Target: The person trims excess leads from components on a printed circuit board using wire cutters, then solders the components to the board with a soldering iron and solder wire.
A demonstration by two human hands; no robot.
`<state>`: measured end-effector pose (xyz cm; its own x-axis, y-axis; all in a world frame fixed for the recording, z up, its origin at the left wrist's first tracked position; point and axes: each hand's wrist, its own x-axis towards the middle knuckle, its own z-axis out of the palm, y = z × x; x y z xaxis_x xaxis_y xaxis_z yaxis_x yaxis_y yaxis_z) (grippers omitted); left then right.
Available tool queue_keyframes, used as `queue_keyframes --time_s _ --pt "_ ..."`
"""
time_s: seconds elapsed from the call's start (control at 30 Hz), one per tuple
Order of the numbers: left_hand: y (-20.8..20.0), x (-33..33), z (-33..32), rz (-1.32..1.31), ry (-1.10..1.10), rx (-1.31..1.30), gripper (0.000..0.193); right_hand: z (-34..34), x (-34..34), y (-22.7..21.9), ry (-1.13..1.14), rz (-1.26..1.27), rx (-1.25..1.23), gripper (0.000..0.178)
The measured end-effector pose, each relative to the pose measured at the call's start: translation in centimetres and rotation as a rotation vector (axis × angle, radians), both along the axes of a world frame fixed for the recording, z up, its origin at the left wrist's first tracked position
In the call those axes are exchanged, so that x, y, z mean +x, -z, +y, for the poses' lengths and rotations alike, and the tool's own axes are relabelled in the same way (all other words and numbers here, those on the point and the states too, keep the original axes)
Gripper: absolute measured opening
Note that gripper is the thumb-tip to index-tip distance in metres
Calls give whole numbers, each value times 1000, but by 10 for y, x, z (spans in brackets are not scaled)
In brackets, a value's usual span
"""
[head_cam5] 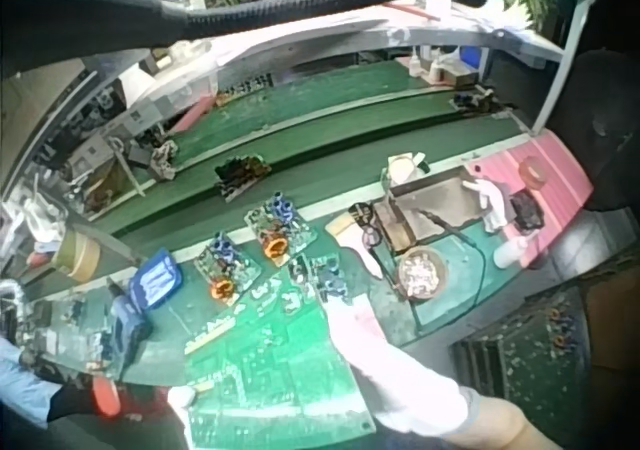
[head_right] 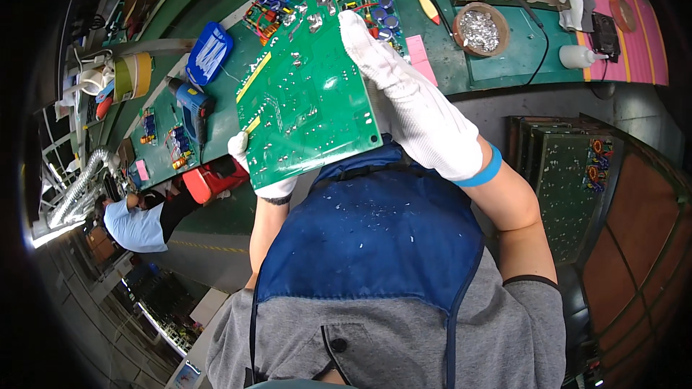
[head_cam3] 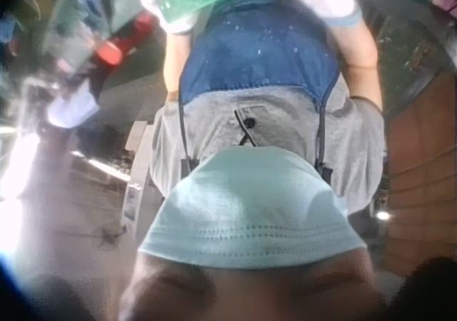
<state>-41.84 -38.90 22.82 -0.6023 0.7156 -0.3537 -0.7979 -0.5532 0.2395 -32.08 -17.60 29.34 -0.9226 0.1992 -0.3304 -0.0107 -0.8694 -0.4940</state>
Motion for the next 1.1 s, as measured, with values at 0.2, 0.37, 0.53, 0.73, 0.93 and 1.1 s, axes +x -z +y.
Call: queue_keyframes --time_s 0.2,0.37,0.53,0.73,0.93,1.1 --pt "22 -3 4 -43 -64 -16 76 6 7 31 65 496 1321 44" --pt "38 -7 12 7 -55 138 80 -5 1 8 -72 273 767 50" --pt "40 -12 17 26 -28 109 81 -4 -1 -4 -146 104 593 64" --pt "43 -14 23 42 13 81 81 -3 -2 -15 -181 -36 706 68" --pt "48 -12 23 -77 -17 105 80 -10 -8 -16 -126 137 1171 59" --pt "55 -17 26 -50 -47 72 80 -25 -11 -13 -73 -58 878 62"
